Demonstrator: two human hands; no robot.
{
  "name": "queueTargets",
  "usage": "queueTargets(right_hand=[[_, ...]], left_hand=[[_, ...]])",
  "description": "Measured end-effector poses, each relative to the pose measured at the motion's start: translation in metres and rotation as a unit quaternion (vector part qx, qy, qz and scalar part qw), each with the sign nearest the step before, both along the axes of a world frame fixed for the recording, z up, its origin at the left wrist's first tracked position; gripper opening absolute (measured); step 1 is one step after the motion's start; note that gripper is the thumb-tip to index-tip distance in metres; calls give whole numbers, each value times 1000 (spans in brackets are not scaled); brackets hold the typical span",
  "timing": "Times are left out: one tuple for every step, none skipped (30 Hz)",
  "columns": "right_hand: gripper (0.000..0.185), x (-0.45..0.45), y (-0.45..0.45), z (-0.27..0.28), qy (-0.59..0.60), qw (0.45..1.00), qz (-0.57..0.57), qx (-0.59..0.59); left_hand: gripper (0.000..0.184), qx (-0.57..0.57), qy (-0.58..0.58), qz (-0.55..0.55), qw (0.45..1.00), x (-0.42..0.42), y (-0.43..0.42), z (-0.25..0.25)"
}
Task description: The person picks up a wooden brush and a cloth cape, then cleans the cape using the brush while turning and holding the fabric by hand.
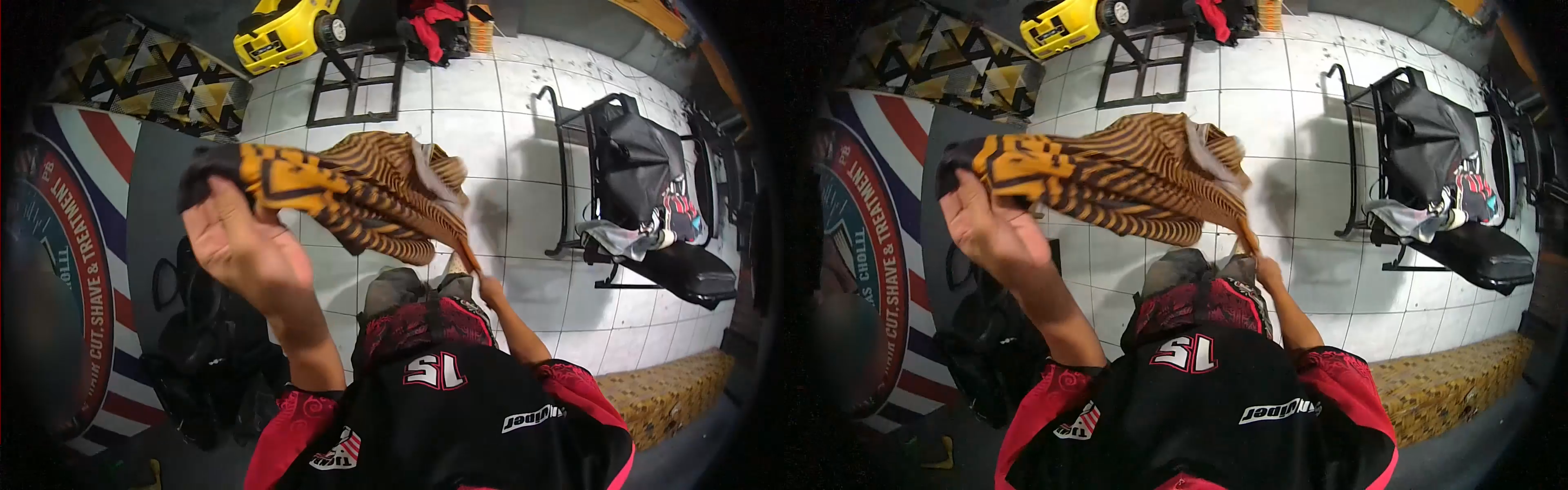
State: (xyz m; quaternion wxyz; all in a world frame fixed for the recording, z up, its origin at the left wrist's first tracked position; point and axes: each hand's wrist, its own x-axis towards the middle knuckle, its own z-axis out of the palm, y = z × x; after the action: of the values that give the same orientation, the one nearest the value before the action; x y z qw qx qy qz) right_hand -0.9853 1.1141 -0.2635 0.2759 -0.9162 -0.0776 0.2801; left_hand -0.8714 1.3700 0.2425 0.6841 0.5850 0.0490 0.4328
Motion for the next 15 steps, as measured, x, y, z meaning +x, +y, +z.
queueTargets(right_hand=[[41, -13, -24, -12, 100, 993, -58, -7], [42, -16, -32, -6, 199, 973, -115, -17], [42, -18, -32, -2, 202, 973, -110, -18], [40, -19, -35, 2, 211, 942, -245, 89], [40, -12, -34, 19, 211, 883, -373, 194], [35, 14, -12, 112, 215, 829, -432, 283], [34, 27, 2, 142, 172, 828, -418, 331], [31, 41, 14, 173, 126, 840, -375, 372], [30, 55, 29, 201, 36, 857, -294, 421], [29, 70, 44, 262, 50, 856, -247, 452], [29, 77, 63, 293, -31, 877, -197, 437], [27, 80, 75, 320, 11, 871, -175, 459], [23, 79, 87, 350, -9, 889, -141, 436], [21, 77, 99, 358, -107, 894, -86, 427], [20, 73, 110, 358, -125, 885, -59, 444]], left_hand=[[14, -2, -21, -4, 1000, -3, 6, 3], [14, 2, -19, 0, 1000, -6, 14, 3], [14, -6, 19, -18, 1000, -11, 21, 0], [14, -17, 56, -35, 998, -15, 24, -5], [15, -33, 96, 12, 995, -14, 19, -10], [15, -38, 103, 9, 994, -15, 18, -20], [15, -64, 102, 1, 993, -15, 13, -29], [16, -88, 101, -10, 991, -14, 7, -36], [16, -89, 105, -12, 990, -12, 2, -39], [17, -117, 114, -46, 986, -11, -4, -43], [19, -145, 123, -79, 979, -10, -8, -46], [19, -148, 126, -78, 978, -9, -11, -48], [18, -151, 114, -71, 979, -9, -13, -50], [17, -154, 103, -62, 981, -9, -15, -51], [19, -174, 79, -62, 980, -8, -20, -46]])
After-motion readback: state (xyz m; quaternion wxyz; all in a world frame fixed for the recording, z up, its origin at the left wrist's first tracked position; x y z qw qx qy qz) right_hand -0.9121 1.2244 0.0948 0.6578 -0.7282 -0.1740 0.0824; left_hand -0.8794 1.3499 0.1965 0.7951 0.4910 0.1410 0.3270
